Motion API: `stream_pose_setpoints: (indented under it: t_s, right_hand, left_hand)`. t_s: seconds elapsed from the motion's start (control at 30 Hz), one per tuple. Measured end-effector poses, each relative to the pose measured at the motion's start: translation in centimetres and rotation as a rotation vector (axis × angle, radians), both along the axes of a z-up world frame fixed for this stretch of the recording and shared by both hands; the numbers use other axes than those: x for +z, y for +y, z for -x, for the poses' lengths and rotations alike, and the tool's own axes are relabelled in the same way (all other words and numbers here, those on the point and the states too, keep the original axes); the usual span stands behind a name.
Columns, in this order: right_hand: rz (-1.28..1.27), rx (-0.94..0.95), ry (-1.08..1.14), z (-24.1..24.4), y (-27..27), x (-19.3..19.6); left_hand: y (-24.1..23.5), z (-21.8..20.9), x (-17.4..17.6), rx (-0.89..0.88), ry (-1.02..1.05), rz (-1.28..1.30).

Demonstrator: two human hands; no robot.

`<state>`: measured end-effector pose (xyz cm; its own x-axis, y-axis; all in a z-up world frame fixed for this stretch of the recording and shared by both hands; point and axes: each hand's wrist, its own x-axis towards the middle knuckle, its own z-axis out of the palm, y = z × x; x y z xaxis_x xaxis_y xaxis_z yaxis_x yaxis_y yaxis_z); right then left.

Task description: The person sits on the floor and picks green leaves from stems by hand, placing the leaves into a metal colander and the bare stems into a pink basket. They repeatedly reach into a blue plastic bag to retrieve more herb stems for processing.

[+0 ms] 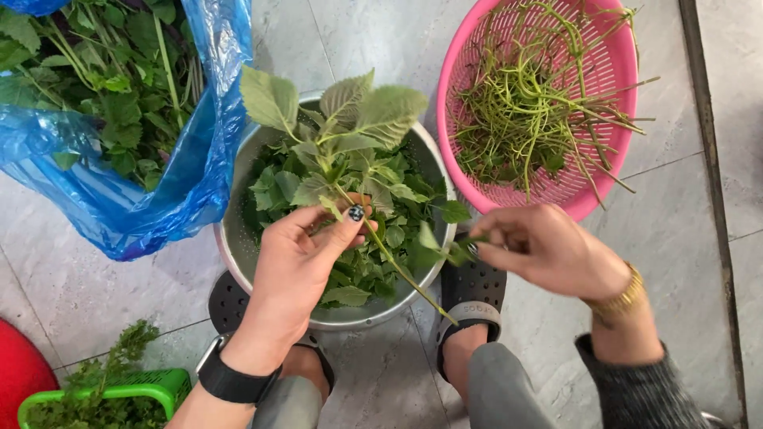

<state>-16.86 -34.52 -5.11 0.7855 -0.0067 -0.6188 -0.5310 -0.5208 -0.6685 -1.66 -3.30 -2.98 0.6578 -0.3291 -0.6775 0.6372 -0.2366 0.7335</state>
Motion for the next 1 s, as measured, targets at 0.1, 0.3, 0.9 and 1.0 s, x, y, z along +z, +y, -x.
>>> stream_pose_setpoints:
  t_s: [0.1, 0.3, 0.9, 1.0]
  right_hand:
    - [-0.103, -0.055, -0.068, -1.7, -0.2, -4.6]
    - [0.14, -0.227, -0.157, -3.0, 2.7, -2.9]
    - [-0.397, -0.652, -0.42, -2.2, 12.3, -0.4]
    - [-0.37, -0.636, -0.441, -2.1, 12.4, -0.4]
  left_hand:
    - [-0.1, 0.2, -0.5, 0.007, 0.0, 0.026]
    - [0.2, 0.2, -0.7, -0.021, -0.001, 0.05]
    - [-0.8, 3.5, -2.0, 0.078, 0.127, 0.195]
    - [-1.6, 4.3, -2.8, 0.205, 0.191, 0.315]
